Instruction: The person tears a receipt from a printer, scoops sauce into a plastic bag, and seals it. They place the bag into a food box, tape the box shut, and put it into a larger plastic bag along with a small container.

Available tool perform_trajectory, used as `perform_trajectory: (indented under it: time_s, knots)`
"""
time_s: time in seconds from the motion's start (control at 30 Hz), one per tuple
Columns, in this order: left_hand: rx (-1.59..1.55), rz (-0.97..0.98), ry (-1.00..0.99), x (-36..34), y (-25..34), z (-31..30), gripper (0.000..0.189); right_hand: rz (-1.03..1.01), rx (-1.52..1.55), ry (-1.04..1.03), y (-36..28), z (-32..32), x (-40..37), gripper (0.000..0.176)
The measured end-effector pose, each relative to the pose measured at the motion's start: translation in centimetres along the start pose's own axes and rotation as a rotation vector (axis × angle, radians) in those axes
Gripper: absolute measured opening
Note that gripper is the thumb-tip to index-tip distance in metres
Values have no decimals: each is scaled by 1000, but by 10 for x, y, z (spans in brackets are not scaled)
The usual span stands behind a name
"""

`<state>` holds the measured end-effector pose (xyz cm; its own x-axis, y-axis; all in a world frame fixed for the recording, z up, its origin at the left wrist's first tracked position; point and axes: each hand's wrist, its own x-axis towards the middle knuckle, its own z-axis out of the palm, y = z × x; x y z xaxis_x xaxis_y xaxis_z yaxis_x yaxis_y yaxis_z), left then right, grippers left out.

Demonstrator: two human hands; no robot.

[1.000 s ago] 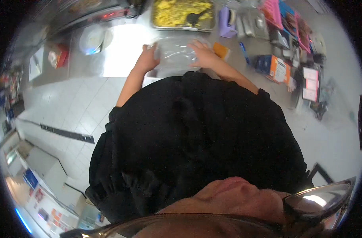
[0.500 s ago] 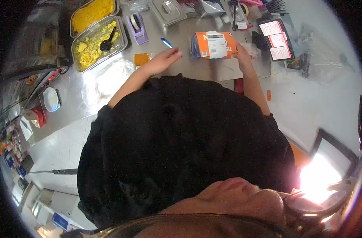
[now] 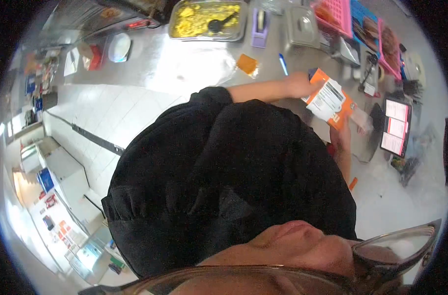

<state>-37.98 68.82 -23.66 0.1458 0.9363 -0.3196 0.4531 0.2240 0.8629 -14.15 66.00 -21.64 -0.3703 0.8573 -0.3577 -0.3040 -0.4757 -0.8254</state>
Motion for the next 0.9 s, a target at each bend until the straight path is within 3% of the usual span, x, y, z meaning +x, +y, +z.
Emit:
perform_trajectory:
  time_s: [0.07,0.1,0.2,0.23,0.27,0.37,0.47,0.57,0.67,0.73,0.8,0.87,0.9]
  knots:
    - [14,-41,76,-52,24,-50,70,85,115,195,-8,51,-19,53]
    - [36,-53,110,-67,13,-71,69,154,-153,145,-4,59,-18,56]
    - [-40,-119,191,-141,-10,-151,69,211,-41,5,9,155,-2,54]
    - [-59,-156,215,-161,-25,-178,71,279,-134,-91,27,169,16,54]
    - [-18,-327,229,-181,-37,-203,74,300,-164,-179,45,186,33,53]
    - [-171,-405,438,-227,-124,-248,81,325,-159,-398,84,286,71,52]
    - [-557,-395,509,-242,-203,-270,79,486,-158,-547,126,338,118,52]
    - [-562,-513,365,-238,-246,-282,71,560,-189,-471,178,347,154,52]
    - [-539,-477,389,-247,-251,-285,74,241,-882,-374,189,329,153,57]
    - [-498,-464,470,-265,-258,-294,71,66,-1224,-124,171,310,140,60]
    - [-209,-486,690,-272,-274,-298,63,-491,-1522,341,189,280,129,41]
    - [-12,-511,904,-273,-314,-277,61,-462,-1571,455,209,248,132,37]
    - [-268,-587,775,-263,-349,-272,57,-460,-1594,512,214,235,139,34]
